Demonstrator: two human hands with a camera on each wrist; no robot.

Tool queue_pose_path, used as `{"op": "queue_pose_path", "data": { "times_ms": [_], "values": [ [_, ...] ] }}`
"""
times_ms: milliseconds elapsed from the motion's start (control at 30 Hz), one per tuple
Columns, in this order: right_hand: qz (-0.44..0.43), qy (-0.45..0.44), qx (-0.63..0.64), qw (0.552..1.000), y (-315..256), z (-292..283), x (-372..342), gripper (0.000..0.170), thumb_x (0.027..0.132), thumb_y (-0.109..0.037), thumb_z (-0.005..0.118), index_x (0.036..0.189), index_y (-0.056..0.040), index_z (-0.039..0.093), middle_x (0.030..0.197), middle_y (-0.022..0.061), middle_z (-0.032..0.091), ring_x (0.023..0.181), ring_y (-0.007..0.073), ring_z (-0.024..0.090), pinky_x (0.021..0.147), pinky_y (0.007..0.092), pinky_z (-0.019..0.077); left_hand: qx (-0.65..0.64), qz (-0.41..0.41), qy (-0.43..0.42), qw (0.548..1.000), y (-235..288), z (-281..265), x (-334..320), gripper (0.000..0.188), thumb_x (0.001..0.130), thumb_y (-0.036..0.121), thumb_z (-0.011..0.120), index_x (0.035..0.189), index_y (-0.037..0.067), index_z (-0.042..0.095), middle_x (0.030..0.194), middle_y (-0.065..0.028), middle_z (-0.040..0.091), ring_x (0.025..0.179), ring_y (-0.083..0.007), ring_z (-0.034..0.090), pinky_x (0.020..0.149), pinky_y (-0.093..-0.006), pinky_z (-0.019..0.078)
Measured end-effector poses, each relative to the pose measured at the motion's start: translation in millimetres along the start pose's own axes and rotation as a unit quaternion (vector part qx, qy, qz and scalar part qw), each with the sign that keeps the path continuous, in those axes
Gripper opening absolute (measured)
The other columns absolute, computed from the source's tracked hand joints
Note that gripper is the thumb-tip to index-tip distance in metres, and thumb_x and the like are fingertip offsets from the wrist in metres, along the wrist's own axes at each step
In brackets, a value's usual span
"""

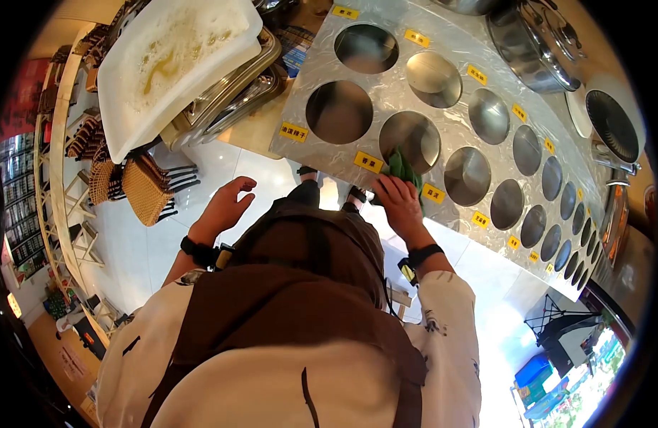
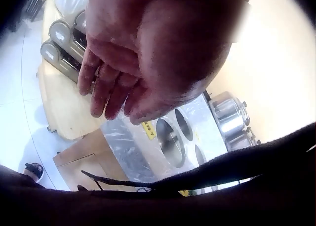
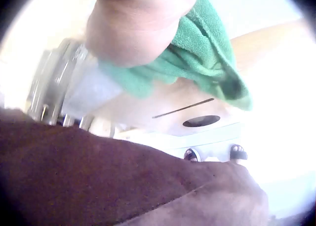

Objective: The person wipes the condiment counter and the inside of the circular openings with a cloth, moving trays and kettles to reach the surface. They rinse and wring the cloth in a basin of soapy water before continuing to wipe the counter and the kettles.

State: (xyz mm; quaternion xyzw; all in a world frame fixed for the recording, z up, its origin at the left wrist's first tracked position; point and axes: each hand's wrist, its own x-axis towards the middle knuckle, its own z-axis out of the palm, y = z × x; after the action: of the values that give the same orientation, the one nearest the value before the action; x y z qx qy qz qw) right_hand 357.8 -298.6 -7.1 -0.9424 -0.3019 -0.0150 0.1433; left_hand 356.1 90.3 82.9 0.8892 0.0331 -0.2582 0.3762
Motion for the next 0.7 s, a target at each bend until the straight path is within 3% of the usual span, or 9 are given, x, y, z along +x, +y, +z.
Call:
{"op": "queue_pose_path", "data": {
  "times_ms": [200,267,333,400,467,533,567,600,700],
  "values": [
    [0.179,0.077,0.147,0.97,38.3,-4.5,-2.2,0.027,0.076,-0.004,0.055,0.103,-0.0061,0.059,0.101,0.0119,0.06,0.095,0.0286,0.057,0.081,0.0372,0.0439,0.011,0.028,0.007,1.0,-19.7,-8.4,8.6,0.025,0.084,0.016,0.057,0.106,0.003,0.055,0.1,-0.017,0.063,0.095,-0.0328,0.059,0.08,-0.0378,0.0478],
    [0.459,0.173,0.258,0.832,30.0,-32.3,39.7,0.016,0.084,-0.007,0.053,0.098,-0.0025,0.058,0.084,0.0145,0.06,0.08,0.0303,0.059,0.071,0.0354,0.0461,0.007,0.024,-0.003,1.0,-25.5,-14.4,12.2,0.025,0.084,0.016,0.057,0.105,0.003,0.055,0.1,-0.0169,0.063,0.094,-0.0328,0.059,0.08,-0.0381,0.0477],
    [0.494,0.222,0.287,0.791,8.0,-64.0,94.5,0.017,0.089,-0.014,0.053,0.099,-0.0014,0.057,0.077,0.0144,0.059,0.072,0.0295,0.06,0.067,0.0339,0.0458,0.02,0.011,-0.011,1.0,-28.2,-21.4,16.0,0.025,0.084,0.016,0.057,0.105,0.003,0.055,0.1,-0.0161,0.063,0.094,-0.032,0.059,0.08,-0.0377,0.0478],
    [0.463,0.296,0.293,0.783,-15.2,-72.0,141.4,0.019,0.089,-0.018,0.054,0.099,-0.0015,0.057,0.082,0.0149,0.061,0.073,0.0299,0.06,0.066,0.0348,0.0462,0.015,0.014,-0.012,1.0,-34.6,-27.9,20.5,0.026,0.084,0.014,0.059,0.106,0.001,0.057,0.1,-0.0156,0.064,0.097,-0.0279,0.061,0.083,-0.035,0.0476],
    [0.351,0.1,0.09,0.927,-21.1,-14.9,166.2,0.025,0.089,-0.02,0.054,0.107,-0.0016,0.056,0.096,0.0172,0.06,0.087,0.0326,0.059,0.075,0.0374,0.0467,0.022,-0.012,-0.024,0.999,-38.3,-35.8,25.6,0.025,0.084,0.014,0.058,0.105,0.001,0.057,0.099,-0.0156,0.064,0.096,-0.0281,0.061,0.083,-0.0353,0.0478],
    [0.145,0.167,0.161,0.962,-33.2,53.4,207.3,0.035,0.085,-0.016,0.055,0.117,-0.0021,0.052,0.117,0.0166,0.054,0.112,0.0325,0.05,0.095,0.041,0.0394,0.025,0.009,-0.019,0.999,-44.9,-42.1,30.9,0.025,0.084,0.014,0.058,0.105,0.001,0.057,0.098,-0.0155,0.064,0.095,-0.0282,0.061,0.083,-0.0355,0.0478],
    [0.058,0.106,0.077,0.99,-41.0,50.4,225.3,0.041,0.082,-0.016,0.055,0.121,-0.0028,0.05,0.124,0.0145,0.05,0.121,0.0306,0.041,0.102,0.0422,0.0317,0.027,0.006,-0.02,0.999,-46.8,-46.0,33.0,0.025,0.084,0.014,0.059,0.105,0.001,0.057,0.098,-0.0155,0.064,0.095,-0.0284,0.061,0.083,-0.0357,0.0479],
    [-0.03,0.043,-0.009,0.999,-44.4,45.3,241.9,0.047,0.079,-0.015,0.055,0.125,-0.0034,0.048,0.132,0.0124,0.046,0.131,0.0286,0.033,0.108,0.0433,0.024,0.028,0.002,-0.022,0.999,-47.8,-50.7,34.6,0.024,0.084,0.014,0.059,0.104,0.001,0.057,0.099,-0.0156,0.064,0.096,-0.0288,0.061,0.084,-0.0357,0.0478],
    [-0.056,0.032,-0.002,0.998,-31.2,51.9,281.5,0.049,0.077,-0.015,0.054,0.124,-0.0049,0.049,0.135,0.0083,0.045,0.134,0.0251,0.029,0.11,0.0446,0.0203,0.002,0.004,-0.011,1.0,-61.1,-60.8,39.4,0.023,0.084,0.013,0.059,0.103,0.001,0.057,0.099,-0.016,0.064,0.095,-0.0288,0.061,0.083,-0.0354,0.0478]
  ]
}}
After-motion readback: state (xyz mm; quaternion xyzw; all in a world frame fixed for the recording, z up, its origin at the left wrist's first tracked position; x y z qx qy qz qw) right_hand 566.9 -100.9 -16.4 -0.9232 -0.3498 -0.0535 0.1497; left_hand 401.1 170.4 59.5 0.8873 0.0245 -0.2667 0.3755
